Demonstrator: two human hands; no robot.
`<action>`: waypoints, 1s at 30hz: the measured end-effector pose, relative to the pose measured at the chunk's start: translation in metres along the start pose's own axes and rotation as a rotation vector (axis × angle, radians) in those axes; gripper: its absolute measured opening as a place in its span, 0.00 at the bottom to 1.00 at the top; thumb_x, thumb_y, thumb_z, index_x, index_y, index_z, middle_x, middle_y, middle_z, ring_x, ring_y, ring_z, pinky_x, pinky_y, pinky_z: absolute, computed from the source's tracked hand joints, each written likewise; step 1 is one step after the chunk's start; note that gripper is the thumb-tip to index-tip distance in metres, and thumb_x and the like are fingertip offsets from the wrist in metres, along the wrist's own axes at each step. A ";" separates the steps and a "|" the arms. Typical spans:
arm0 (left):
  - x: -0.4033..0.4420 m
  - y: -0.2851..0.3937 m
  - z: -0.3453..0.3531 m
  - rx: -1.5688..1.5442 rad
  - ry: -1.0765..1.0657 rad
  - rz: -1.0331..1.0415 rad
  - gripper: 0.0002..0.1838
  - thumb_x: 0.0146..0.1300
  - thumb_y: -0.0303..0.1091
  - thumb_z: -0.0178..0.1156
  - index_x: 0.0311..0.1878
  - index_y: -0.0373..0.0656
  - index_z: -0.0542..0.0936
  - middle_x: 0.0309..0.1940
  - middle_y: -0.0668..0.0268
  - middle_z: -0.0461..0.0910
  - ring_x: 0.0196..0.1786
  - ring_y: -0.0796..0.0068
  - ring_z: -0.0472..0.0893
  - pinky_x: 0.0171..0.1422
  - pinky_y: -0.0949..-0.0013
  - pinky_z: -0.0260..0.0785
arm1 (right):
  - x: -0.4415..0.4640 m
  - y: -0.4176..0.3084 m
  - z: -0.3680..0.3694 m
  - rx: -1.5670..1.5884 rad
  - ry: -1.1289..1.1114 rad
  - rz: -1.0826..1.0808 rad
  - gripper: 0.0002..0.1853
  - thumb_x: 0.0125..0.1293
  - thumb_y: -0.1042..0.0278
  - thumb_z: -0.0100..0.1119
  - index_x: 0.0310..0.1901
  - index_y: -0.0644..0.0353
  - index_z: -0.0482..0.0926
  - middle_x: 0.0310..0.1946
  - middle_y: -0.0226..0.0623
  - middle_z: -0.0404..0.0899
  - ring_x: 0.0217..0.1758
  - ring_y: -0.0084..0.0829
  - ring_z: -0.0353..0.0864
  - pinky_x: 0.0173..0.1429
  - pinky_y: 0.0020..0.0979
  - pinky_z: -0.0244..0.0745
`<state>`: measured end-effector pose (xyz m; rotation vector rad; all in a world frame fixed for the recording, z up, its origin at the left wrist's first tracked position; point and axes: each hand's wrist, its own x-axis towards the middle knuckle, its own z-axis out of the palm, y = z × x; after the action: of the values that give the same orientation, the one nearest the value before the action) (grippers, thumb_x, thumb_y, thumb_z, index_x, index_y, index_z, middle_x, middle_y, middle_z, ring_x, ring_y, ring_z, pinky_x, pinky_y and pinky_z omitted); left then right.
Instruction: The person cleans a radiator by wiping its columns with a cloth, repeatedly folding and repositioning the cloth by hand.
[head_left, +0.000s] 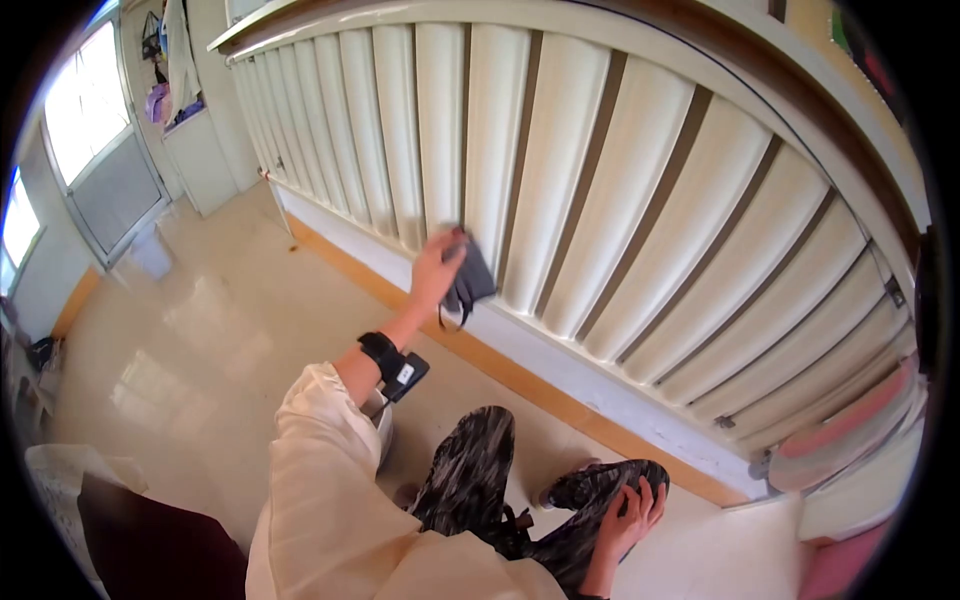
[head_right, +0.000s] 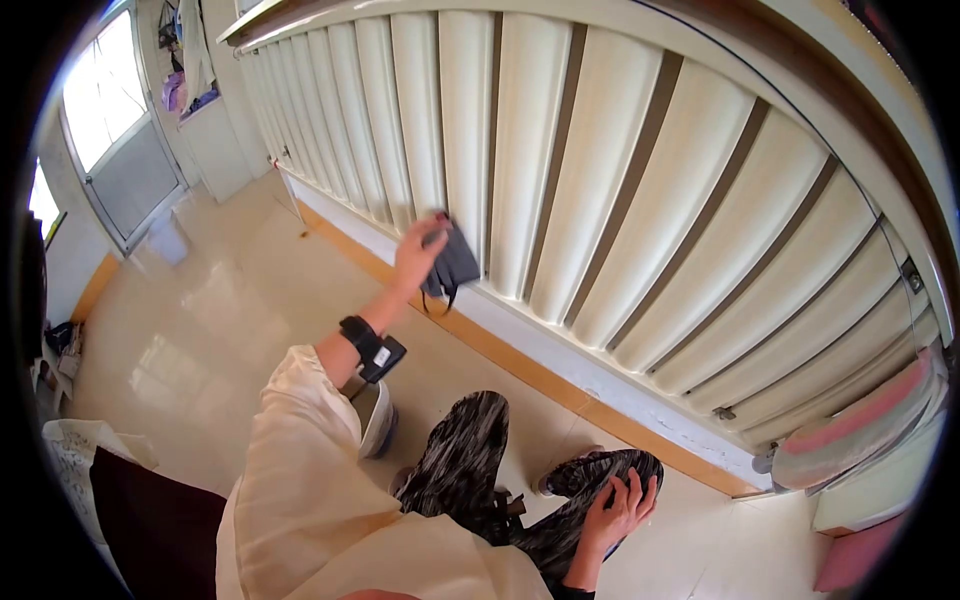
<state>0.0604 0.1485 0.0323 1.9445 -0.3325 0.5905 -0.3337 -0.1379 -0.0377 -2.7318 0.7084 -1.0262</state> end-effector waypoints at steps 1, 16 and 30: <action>0.020 0.022 -0.013 -0.054 0.054 0.073 0.12 0.62 0.36 0.59 0.48 0.45 0.81 0.55 0.60 0.74 0.57 0.58 0.74 0.60 0.65 0.66 | 0.000 -0.001 -0.001 -0.007 -0.003 -0.001 0.04 0.55 0.76 0.60 0.34 0.58 0.80 0.51 0.33 0.76 0.65 0.47 0.64 0.66 0.47 0.59; 0.113 0.103 -0.030 -0.032 0.234 0.537 0.21 0.63 0.38 0.58 0.61 0.54 0.74 0.63 0.56 0.68 0.64 0.56 0.69 0.65 0.66 0.63 | 0.005 -0.001 0.007 -0.033 -0.032 0.002 0.04 0.58 0.74 0.60 0.35 0.58 0.81 0.52 0.32 0.76 0.66 0.46 0.64 0.67 0.45 0.59; -0.065 -0.060 0.034 0.438 -0.154 0.346 0.29 0.52 0.22 0.58 0.61 0.45 0.71 0.62 0.52 0.67 0.61 0.52 0.70 0.60 0.59 0.68 | 0.008 -0.004 0.009 -0.048 -0.038 -0.003 0.05 0.56 0.75 0.61 0.34 0.57 0.81 0.51 0.31 0.77 0.65 0.46 0.65 0.67 0.46 0.58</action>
<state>0.0430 0.1417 -0.0612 2.3814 -0.6927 0.7879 -0.3210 -0.1384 -0.0383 -2.7861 0.7320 -0.9674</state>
